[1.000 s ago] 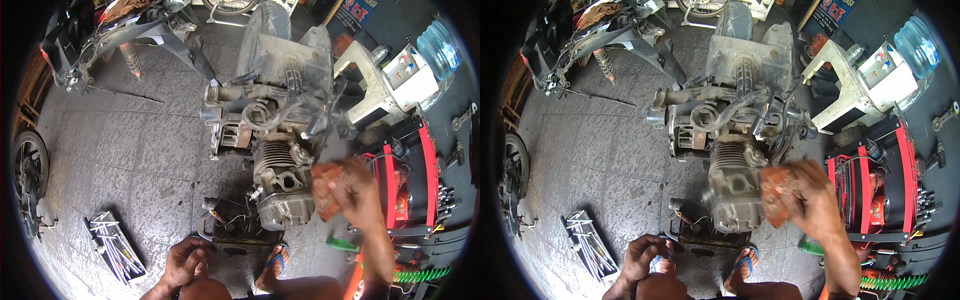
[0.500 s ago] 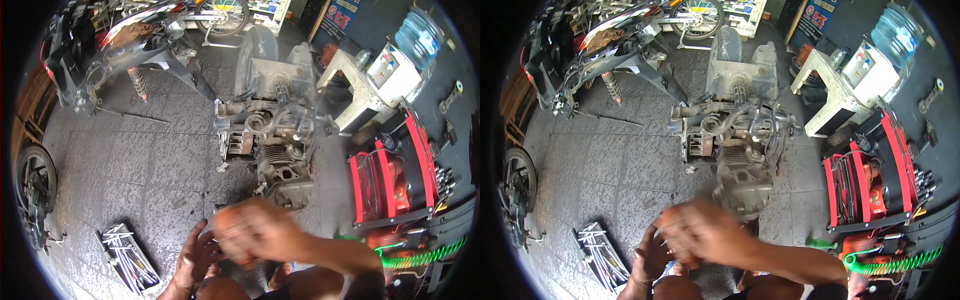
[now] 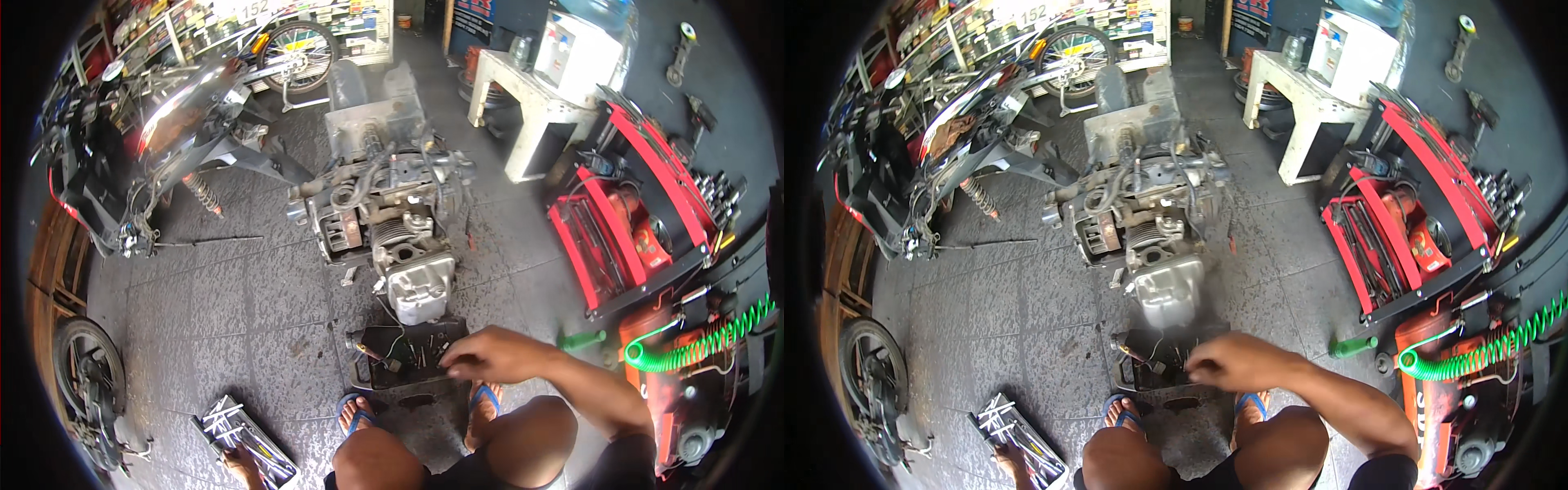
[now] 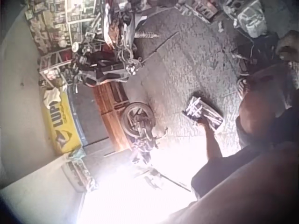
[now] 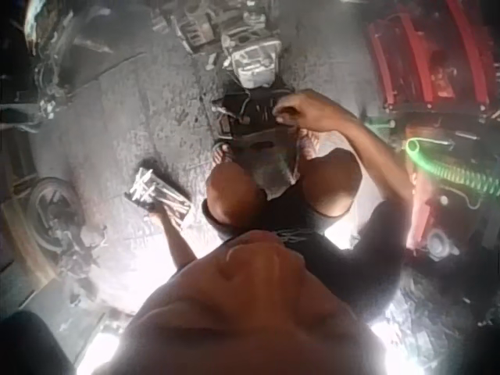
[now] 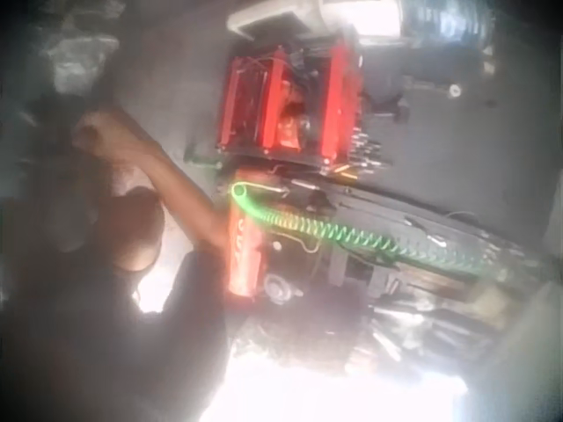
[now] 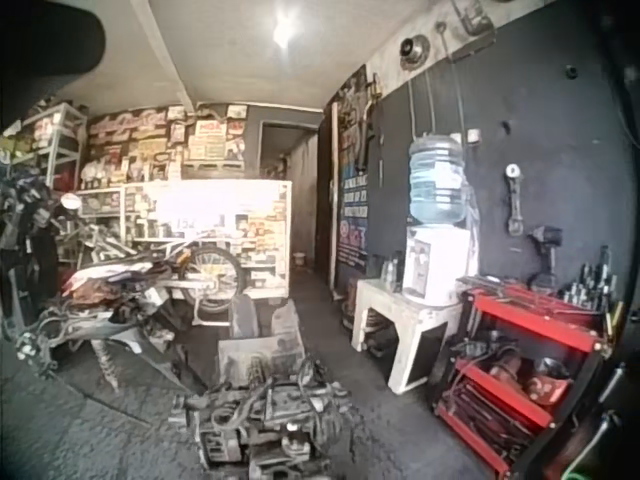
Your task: The person works on a motorcycle engine, first using a tool to loosen or tighten a bolt and then by hand to detach or arrange wires and a bracket near the cylinder head.
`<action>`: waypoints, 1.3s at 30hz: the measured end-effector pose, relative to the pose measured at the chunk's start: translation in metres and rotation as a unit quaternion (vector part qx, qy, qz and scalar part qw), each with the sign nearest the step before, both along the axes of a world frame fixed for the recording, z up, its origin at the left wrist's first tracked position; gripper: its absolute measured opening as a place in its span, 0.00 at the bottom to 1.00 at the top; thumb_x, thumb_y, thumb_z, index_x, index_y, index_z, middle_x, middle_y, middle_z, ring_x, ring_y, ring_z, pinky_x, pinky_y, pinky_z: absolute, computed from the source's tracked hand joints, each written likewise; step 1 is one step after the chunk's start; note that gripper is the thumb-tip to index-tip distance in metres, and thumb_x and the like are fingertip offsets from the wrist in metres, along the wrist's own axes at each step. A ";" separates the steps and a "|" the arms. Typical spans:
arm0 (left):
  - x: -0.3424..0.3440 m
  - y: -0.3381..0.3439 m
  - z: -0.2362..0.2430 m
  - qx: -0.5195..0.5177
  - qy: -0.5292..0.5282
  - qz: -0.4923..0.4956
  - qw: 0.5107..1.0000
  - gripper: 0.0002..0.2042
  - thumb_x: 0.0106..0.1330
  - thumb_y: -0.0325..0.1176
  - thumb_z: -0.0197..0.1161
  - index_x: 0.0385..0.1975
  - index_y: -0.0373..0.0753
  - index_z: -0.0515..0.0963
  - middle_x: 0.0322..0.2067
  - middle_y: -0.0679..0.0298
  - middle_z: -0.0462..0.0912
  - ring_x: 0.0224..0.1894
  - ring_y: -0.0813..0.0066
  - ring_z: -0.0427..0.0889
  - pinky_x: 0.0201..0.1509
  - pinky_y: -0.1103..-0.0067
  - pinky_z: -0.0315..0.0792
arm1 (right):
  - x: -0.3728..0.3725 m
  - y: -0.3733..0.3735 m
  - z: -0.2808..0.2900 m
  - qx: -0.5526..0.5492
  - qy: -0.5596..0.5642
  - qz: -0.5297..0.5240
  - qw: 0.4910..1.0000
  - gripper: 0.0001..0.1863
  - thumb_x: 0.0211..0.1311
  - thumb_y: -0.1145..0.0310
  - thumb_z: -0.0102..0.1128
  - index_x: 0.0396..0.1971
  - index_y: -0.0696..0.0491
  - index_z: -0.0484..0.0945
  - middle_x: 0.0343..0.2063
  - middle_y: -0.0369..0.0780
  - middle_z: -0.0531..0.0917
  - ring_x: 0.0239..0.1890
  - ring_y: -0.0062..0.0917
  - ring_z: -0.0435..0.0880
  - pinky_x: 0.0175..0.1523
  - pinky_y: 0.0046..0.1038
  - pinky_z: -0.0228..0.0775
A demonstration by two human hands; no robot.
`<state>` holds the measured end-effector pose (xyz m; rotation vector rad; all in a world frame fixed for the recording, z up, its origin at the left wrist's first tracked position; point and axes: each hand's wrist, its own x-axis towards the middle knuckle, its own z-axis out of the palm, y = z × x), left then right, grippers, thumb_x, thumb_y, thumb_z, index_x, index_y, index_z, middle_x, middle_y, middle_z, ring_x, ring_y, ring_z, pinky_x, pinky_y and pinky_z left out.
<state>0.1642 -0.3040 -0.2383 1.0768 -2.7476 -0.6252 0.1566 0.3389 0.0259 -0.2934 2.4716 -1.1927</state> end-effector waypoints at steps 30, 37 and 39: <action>-0.155 0.498 0.288 -0.002 0.281 -0.662 0.695 0.07 0.57 0.24 0.65 0.35 0.34 0.81 0.34 0.55 0.82 0.39 0.55 0.81 0.46 0.68 0.75 | -0.122 0.076 -0.111 -0.008 0.303 -0.336 0.892 0.15 0.57 0.70 0.63 0.45 0.57 0.79 0.41 0.46 0.85 0.49 0.42 0.80 0.64 0.46 0.62; -0.205 0.515 0.303 -0.102 0.315 -0.699 0.634 0.07 0.56 0.24 0.66 0.35 0.35 0.82 0.34 0.57 0.82 0.37 0.58 0.79 0.44 0.68 0.73 | -0.127 0.087 -0.107 -0.137 0.335 -0.313 0.878 0.14 0.55 0.79 0.58 0.43 0.58 0.79 0.37 0.46 0.85 0.44 0.38 0.84 0.48 0.34 0.76; -0.210 0.521 0.308 -0.101 0.328 -0.700 0.626 0.08 0.56 0.24 0.66 0.36 0.35 0.82 0.34 0.57 0.82 0.37 0.58 0.79 0.44 0.68 0.73 | -0.125 0.090 -0.115 -0.152 0.261 -0.387 0.872 0.16 0.54 0.80 0.57 0.45 0.58 0.78 0.39 0.47 0.84 0.42 0.38 0.83 0.50 0.34 0.75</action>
